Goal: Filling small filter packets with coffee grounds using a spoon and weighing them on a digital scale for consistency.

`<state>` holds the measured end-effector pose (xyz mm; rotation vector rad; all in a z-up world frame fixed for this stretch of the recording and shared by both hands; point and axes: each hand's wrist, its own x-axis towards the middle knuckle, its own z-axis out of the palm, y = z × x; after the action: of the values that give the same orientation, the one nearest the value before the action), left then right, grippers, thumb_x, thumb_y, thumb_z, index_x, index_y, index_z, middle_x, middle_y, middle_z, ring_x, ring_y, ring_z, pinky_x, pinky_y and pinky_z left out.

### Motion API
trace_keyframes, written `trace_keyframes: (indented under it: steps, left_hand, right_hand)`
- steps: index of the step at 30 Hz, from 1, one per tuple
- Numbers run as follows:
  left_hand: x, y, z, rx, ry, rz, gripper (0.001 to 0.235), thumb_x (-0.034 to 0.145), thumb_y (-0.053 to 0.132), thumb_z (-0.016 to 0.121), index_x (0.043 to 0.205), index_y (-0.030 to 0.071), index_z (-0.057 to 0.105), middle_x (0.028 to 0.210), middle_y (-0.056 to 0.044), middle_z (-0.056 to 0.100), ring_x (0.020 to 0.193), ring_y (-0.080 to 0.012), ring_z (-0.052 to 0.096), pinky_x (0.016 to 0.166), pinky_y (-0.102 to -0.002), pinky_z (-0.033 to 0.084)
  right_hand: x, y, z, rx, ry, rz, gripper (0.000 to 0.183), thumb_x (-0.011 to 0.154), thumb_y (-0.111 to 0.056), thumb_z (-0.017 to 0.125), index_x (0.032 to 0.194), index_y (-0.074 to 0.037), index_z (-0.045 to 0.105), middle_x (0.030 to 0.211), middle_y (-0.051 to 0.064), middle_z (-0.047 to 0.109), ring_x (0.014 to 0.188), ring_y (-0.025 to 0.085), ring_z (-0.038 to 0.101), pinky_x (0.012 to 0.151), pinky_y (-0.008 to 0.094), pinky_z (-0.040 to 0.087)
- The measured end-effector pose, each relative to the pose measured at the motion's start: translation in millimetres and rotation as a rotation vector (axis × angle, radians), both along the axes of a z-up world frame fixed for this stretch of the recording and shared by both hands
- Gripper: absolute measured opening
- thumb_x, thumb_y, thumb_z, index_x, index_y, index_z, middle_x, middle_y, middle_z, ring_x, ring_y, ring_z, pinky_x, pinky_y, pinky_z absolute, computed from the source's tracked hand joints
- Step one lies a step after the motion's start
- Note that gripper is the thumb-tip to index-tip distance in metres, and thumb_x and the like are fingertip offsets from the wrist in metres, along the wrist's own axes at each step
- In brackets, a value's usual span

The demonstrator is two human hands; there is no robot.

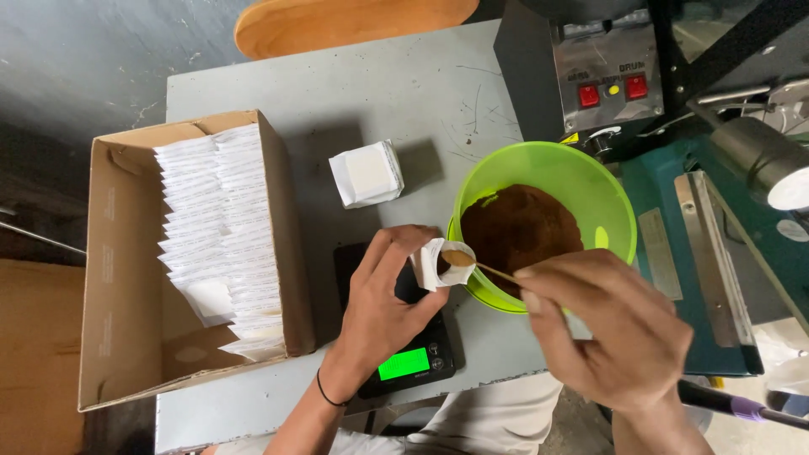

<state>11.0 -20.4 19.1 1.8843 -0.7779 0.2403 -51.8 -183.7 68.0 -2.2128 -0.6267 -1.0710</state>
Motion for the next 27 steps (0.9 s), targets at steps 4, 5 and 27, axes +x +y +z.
trace_keyframes:
  steps: [4, 5, 27]
  left_hand:
    - [-2.2, -2.8, -3.7, 0.015, -0.032, 0.021, 0.036, 0.067, 0.005, 0.061, 0.102, 0.005, 0.049, 0.097, -0.008, 0.05, 0.091, -0.0195, 0.051, 0.079, -0.028, 0.044]
    - [-2.9, -3.0, -3.9, 0.031, -0.048, 0.017, 0.038, 0.068, 0.005, 0.061, 0.104, 0.004, 0.048, 0.097, -0.009, 0.05, 0.089, -0.0204, 0.05, 0.079, -0.029, 0.044]
    - [-2.6, 6.4, -8.9, 0.039, 0.101, 0.056, 0.037, 0.065, 0.008, 0.063, 0.099, 0.007, 0.048, 0.093, -0.004, 0.054, 0.081, -0.0163, 0.051, 0.067, -0.025, 0.043]
  right_hand:
    - [5.8, 12.8, 3.4, -0.085, 0.011, -0.052, 0.005, 0.074, 0.006, 0.053, 0.076, 0.006, 0.058, 0.075, 0.015, 0.059, 0.064, 0.024, 0.058, 0.059, 0.032, 0.049]
    - [7.6, 14.3, 1.1, -0.015, 0.073, -0.055, 0.005, 0.075, 0.005, 0.053, 0.077, 0.005, 0.058, 0.074, 0.013, 0.059, 0.062, 0.021, 0.057, 0.057, 0.029, 0.048]
    - [16.1, -23.6, -21.2, 0.496, 0.229, -0.427, 0.01, 0.089, 0.001, 0.053, 0.093, 0.009, 0.057, 0.074, 0.015, 0.058, 0.065, 0.02, 0.059, 0.06, 0.027, 0.048]
